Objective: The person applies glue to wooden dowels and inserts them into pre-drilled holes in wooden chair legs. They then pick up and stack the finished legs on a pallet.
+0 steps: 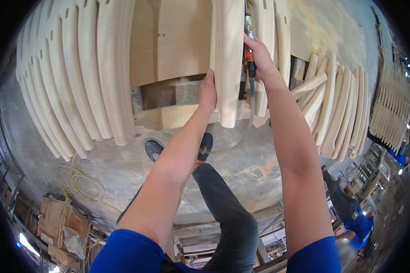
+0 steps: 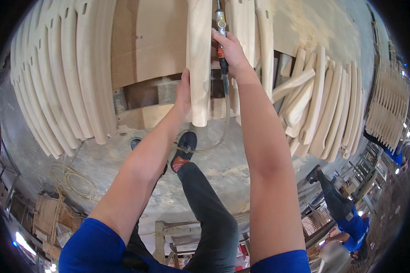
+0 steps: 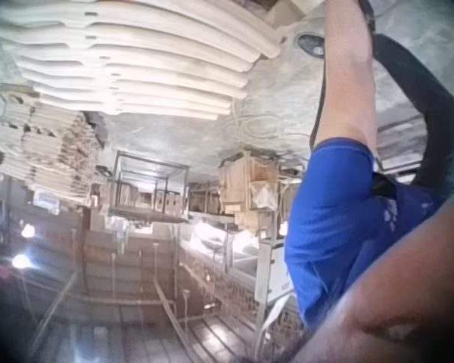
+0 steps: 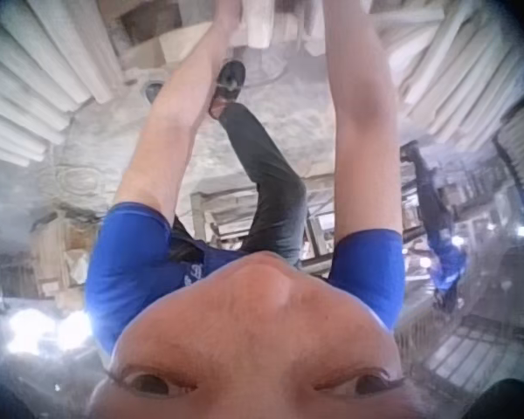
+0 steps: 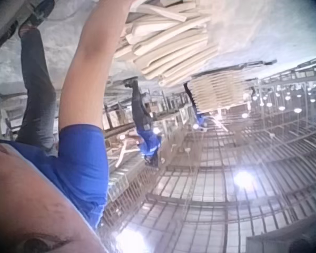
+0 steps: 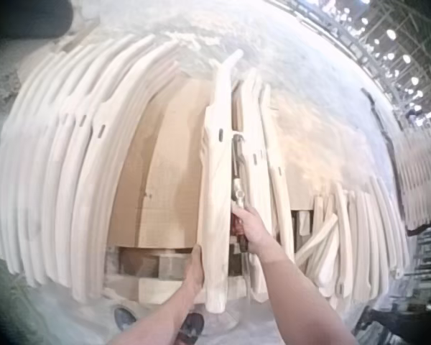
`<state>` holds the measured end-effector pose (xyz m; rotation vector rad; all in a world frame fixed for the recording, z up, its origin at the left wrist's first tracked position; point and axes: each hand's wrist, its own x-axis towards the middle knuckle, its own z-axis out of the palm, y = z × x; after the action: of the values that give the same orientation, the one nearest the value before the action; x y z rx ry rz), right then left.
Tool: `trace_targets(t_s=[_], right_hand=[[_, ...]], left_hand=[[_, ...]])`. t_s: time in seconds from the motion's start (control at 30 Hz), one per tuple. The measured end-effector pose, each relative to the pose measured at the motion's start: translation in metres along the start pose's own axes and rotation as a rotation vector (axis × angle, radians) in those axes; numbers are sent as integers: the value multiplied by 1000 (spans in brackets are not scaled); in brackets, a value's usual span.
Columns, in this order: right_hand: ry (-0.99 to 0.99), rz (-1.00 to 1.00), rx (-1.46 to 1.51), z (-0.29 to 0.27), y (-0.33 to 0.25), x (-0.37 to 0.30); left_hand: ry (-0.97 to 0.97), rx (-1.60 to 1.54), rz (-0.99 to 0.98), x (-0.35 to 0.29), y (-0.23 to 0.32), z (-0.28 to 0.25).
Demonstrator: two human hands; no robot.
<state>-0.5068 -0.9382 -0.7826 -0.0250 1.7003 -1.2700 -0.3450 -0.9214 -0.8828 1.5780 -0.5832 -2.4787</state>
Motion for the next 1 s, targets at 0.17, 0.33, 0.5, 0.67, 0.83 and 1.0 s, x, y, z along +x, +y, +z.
trace_targets(t_s=[0.17, 0.33, 0.5, 0.67, 0.83, 1.0], right_hand=[[-92, 48, 185, 37, 13, 26], [-78, 81, 99, 85, 34, 4], [-235, 60, 80, 160, 43, -20], [-272, 132, 112, 185, 49, -12], [-153, 203, 121, 198, 50, -19], [-61, 257, 90, 207, 33, -38]], left_hand=[[147, 259, 46, -8, 16, -39], [77, -54, 65, -43, 19, -92], [38, -218, 103, -80, 17, -180], [134, -371, -61, -152, -8, -202], [309, 196, -499, -293, -40, -176], [88, 819, 164, -363, 18, -180]])
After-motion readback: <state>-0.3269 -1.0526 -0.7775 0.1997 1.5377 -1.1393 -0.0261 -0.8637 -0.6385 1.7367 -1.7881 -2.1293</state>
